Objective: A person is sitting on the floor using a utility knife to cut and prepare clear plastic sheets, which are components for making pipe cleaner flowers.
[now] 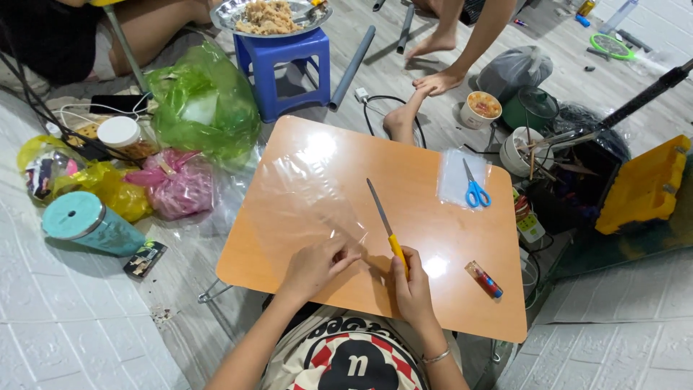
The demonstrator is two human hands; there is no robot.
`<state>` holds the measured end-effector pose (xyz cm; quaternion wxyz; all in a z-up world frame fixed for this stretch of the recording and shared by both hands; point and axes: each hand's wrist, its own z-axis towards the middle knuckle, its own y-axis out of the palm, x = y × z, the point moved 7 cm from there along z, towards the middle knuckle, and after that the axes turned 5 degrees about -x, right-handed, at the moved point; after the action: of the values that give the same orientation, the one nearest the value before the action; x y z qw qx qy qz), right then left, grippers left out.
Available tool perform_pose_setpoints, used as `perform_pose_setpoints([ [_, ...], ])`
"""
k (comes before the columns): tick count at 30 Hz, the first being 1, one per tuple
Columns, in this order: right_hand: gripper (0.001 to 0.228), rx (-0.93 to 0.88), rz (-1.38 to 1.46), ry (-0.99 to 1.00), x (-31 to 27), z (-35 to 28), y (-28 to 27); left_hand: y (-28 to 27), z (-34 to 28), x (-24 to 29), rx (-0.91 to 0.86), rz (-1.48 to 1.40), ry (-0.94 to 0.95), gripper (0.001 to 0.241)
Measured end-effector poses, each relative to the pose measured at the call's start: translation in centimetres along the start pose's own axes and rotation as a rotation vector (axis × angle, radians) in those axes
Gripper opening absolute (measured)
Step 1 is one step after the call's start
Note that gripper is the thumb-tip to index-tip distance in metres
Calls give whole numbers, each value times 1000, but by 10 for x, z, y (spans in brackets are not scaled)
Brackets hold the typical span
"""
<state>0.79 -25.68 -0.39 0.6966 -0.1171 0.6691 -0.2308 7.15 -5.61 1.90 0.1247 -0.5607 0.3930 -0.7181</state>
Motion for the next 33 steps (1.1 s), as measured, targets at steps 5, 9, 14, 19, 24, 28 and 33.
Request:
perform_pose_setpoints([
  [5, 34, 99, -2, 11, 3, 1, -6, -2, 0, 4, 51, 24, 72, 40],
  [9, 36, 66, -56, 58, 5, 2, -2, -5, -1, 7, 31, 3, 70, 41],
  [14, 35, 25, -153, 21, 1, 2, 3, -12, -3, 15, 42, -39, 81, 29],
  [19, 34, 9, -139, 26, 1, 2, 2, -8, -2, 9, 17, -73, 45, 31],
  [24, 31, 9, -129, 4, 4, 2, 2, -2, 0, 6, -11, -44, 39, 37],
  [28, 25, 80, 77, 118, 14, 8, 4, -3, -1, 7, -22, 33, 66, 27],
  [33, 42, 24, 44, 195, 27, 27, 33, 13, 3, -11, -151, 18, 31, 18],
])
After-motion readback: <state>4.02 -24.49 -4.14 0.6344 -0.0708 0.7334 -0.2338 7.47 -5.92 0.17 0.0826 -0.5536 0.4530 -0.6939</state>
